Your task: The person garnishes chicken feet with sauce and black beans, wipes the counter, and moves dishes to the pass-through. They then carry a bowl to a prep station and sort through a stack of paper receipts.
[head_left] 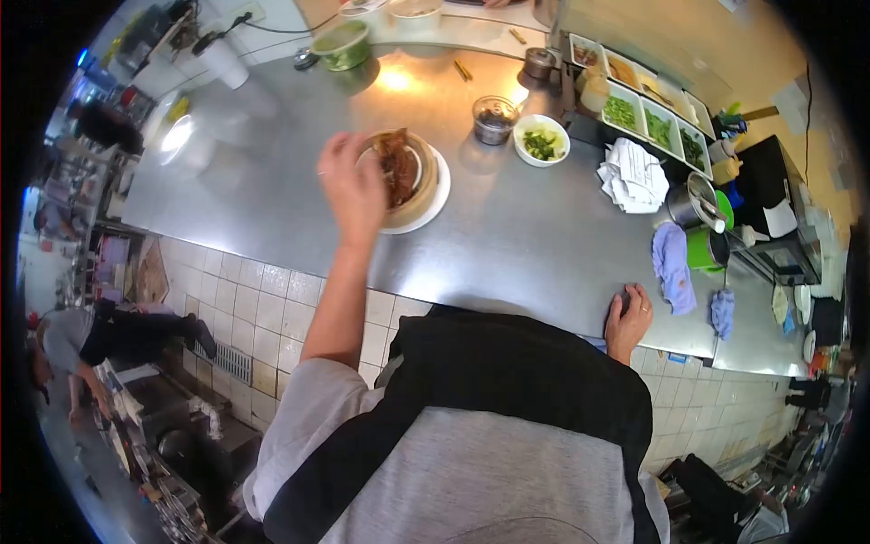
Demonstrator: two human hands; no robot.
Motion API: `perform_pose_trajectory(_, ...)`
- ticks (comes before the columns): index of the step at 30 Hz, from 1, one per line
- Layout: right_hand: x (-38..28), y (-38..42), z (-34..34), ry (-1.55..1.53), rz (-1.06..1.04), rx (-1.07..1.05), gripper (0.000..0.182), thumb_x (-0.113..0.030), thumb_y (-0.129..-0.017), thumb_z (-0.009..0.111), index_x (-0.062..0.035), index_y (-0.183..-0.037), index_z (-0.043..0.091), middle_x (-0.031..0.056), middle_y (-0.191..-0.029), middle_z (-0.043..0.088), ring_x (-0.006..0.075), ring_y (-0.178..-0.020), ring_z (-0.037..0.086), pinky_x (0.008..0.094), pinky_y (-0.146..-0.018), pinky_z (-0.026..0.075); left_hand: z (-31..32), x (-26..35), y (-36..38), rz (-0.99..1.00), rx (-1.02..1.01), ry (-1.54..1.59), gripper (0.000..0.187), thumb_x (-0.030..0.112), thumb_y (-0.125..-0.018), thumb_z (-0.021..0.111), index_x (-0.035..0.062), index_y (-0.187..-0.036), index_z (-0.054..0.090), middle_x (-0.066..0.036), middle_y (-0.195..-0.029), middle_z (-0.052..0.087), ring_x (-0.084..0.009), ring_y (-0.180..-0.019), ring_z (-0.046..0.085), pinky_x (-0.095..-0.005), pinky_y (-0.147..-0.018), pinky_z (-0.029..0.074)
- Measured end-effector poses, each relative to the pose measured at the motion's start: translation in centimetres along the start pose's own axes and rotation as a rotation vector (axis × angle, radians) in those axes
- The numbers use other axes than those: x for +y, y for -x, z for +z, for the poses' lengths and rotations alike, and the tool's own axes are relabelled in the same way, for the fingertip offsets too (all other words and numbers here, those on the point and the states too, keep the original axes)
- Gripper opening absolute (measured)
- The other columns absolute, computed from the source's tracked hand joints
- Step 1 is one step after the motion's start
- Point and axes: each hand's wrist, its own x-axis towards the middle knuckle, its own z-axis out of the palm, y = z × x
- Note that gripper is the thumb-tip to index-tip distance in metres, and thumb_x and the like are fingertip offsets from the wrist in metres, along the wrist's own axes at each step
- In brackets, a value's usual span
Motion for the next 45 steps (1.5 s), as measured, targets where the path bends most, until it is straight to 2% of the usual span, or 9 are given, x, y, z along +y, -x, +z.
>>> perform_pose_trajectory(3,-1.7,-0.8,1.1,-0.138,-0.059,-0.091,0.019,-0.007,-0.079,0.058,-0.0072,-0.097,0.062,0.0151,-0.107,0.059,0.0339,-0.099,0.054,0.0416,-0.088,0.041,0.1,-12.5,1.5,-0.443,-0.145,0.031,0.035,0.027,-0.088,0.055,0.0069,-0.116,0.058,-0.014,-0.109,0.058,-0.0285,-0.103,0.053,-0.0438,-0.087,0.042)
perform_pose_trajectory(6,-9.1,-2.8,2.9,-0.539,0.220,-0.503,0.021,-0.016,-0.085,0.057,-0.0070,-0.103,0.064,0.0132,-0.096,0.065,0.0284,-0.080,0.063,0.0346,-0.073,0.049,-0.5,-15.2,0.9,-1.064,-0.488,0.456,0.052,0.051,-0.089,0.049,0.0104,-0.120,0.057,-0.008,-0.113,0.057,-0.0224,-0.103,0.052,-0.0421,-0.086,0.043)
perform_pose_trajectory(8,-13.5,-4.1,5.8,-0.785,0.210,-0.673,0.034,-0.022,-0.087,0.059,-0.0091,-0.118,0.057,0.0074,-0.100,0.065,0.0185,-0.076,0.063,0.0305,-0.067,0.051,-0.9,-13.4,0.5,-1.115,-0.550,0.702,0.051,0.057,-0.088,0.047,0.0136,-0.110,0.063,-0.002,-0.107,0.059,-0.0175,-0.089,0.055,-0.0299,-0.074,0.047)
perform_pose_trajectory(13,-21.6,-8.7,13.4,-1.343,0.435,-1.056,0.073,-0.048,-0.089,0.052,-0.0209,-0.146,0.014,0.0112,-0.131,0.043,0.0188,-0.085,0.062,0.0334,-0.061,0.055,1.5,-13.5,0.5,-0.928,-0.777,1.022,0.051,0.040,-0.096,0.044,-0.0022,-0.126,0.049,-0.011,-0.119,0.057,-0.0200,-0.103,0.059,-0.0335,-0.087,0.049)
perform_pose_trajectory(23,-18.2,-3.9,6.1,-1.240,0.392,-0.821,0.072,-0.044,-0.084,0.061,-0.0101,-0.141,0.032,0.0197,-0.132,0.042,0.0236,-0.090,0.060,0.0266,-0.050,0.052,1.1,-8.2,8.4,-0.912,-1.014,0.950,0.048,0.039,-0.094,0.047,0.0008,-0.123,0.050,-0.010,-0.112,0.058,-0.0187,-0.100,0.058,-0.0307,-0.080,0.048)
perform_pose_trajectory(30,-8.3,3.8,-7.5,-1.282,0.591,-0.590,0.067,-0.042,-0.086,0.061,-0.0124,-0.140,0.035,0.0162,-0.125,0.048,0.0154,-0.072,0.059,0.0260,-0.050,0.049,1.4,9.4,12.2,-0.701,-1.260,1.028,0.046,0.036,-0.095,0.047,0.0005,-0.124,0.049,-0.009,-0.115,0.057,-0.0192,-0.103,0.056,-0.0332,-0.086,0.046)
perform_pose_trajectory(34,-1.4,10.7,-13.0,-1.119,0.595,-0.189,0.065,-0.041,-0.086,0.062,-0.0110,-0.138,0.038,0.0167,-0.124,0.050,0.0211,-0.093,0.059,0.0295,-0.069,0.052,4.2,19.3,16.4,-0.538,-1.416,1.015,0.046,0.036,-0.095,0.045,0.0007,-0.124,0.049,-0.009,-0.116,0.056,-0.0193,-0.107,0.054,-0.0348,-0.091,0.042)
perform_pose_trajectory(39,6.4,20.5,-24.7,-0.798,0.803,0.026,0.064,-0.040,-0.084,0.063,-0.0107,-0.136,0.041,0.0187,-0.127,0.049,0.0278,-0.122,0.044,0.0366,-0.102,0.035,6.2,34.1,24.6,-0.445,-1.799,1.228,0.046,0.031,-0.095,0.045,-0.0020,-0.127,0.046,-0.012,-0.121,0.053,-0.0194,-0.110,0.051,-0.0331,-0.094,0.040)
perform_pose_trajectory(45,7.9,33.0,-36.9,-0.721,1.248,0.342,0.062,-0.035,-0.082,0.064,-0.0092,-0.135,0.043,0.0180,-0.124,0.049,0.0158,-0.080,0.059,0.0275,-0.063,0.049,5.2,48.9,36.7,-0.105,-2.236,1.097,0.050,0.031,-0.093,0.049,0.0036,-0.135,0.041,-0.009,-0.122,0.053,-0.0166,-0.106,0.054,-0.0312,-0.084,0.048)
